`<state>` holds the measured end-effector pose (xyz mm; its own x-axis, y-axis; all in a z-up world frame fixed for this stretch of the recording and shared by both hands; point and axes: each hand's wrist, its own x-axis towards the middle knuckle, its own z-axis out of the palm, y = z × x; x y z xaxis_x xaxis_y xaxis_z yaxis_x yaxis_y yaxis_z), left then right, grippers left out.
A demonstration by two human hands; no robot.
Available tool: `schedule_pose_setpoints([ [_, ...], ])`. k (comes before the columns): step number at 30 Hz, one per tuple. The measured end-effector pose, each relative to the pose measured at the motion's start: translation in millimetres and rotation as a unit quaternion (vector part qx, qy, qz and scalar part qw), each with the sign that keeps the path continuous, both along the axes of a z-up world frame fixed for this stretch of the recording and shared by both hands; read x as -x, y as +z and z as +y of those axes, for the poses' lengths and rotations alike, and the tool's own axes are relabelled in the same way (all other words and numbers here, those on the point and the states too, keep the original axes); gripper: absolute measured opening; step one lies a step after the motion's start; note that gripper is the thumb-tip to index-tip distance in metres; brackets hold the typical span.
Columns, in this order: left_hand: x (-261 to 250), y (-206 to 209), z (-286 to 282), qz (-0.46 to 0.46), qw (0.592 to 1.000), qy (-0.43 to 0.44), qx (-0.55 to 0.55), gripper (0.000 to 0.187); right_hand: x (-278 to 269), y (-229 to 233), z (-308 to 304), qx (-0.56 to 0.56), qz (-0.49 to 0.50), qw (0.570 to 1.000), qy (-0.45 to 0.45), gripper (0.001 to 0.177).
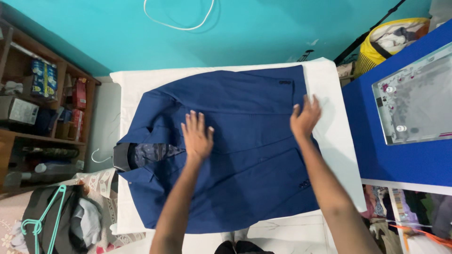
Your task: The person smooths a blue blazer on a white surface, places a hanger inside the collar, and then lifts the blazer to hang it in a closet. The person adjusts the blazer on the hanger and positions it among other garments.
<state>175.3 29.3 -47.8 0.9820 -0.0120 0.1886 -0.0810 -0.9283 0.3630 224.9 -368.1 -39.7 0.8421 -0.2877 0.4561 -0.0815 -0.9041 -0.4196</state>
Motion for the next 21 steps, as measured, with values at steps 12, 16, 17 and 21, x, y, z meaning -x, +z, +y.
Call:
schedule_pose_setpoints([
  [12, 59.0, 7.8, -78.1, 0.054, 0.998, -0.032, -0.015, 0.068, 62.7, -26.2, 31.8, 0.072, 0.224, 0.968, 0.085, 0.089],
  [16, 60.2, 11.9, -84.3, 0.071, 0.997, -0.030, -0.024, 0.068, 60.3, -20.4, 20.1, 0.077, 0.226, 0.969, 0.056, 0.088],
  [17, 60.3, 13.5, -85.4, 0.074, 0.997, -0.028, -0.026, 0.068, 59.9, -19.8, 17.8, 0.077, 0.236, 0.967, 0.050, 0.088],
  [21, 58.0, 18.2, -81.9, 0.110, 0.993, -0.042, -0.019, 0.076, 55.8, -21.3, 13.8, 0.077, 0.267, 0.960, 0.039, 0.089],
])
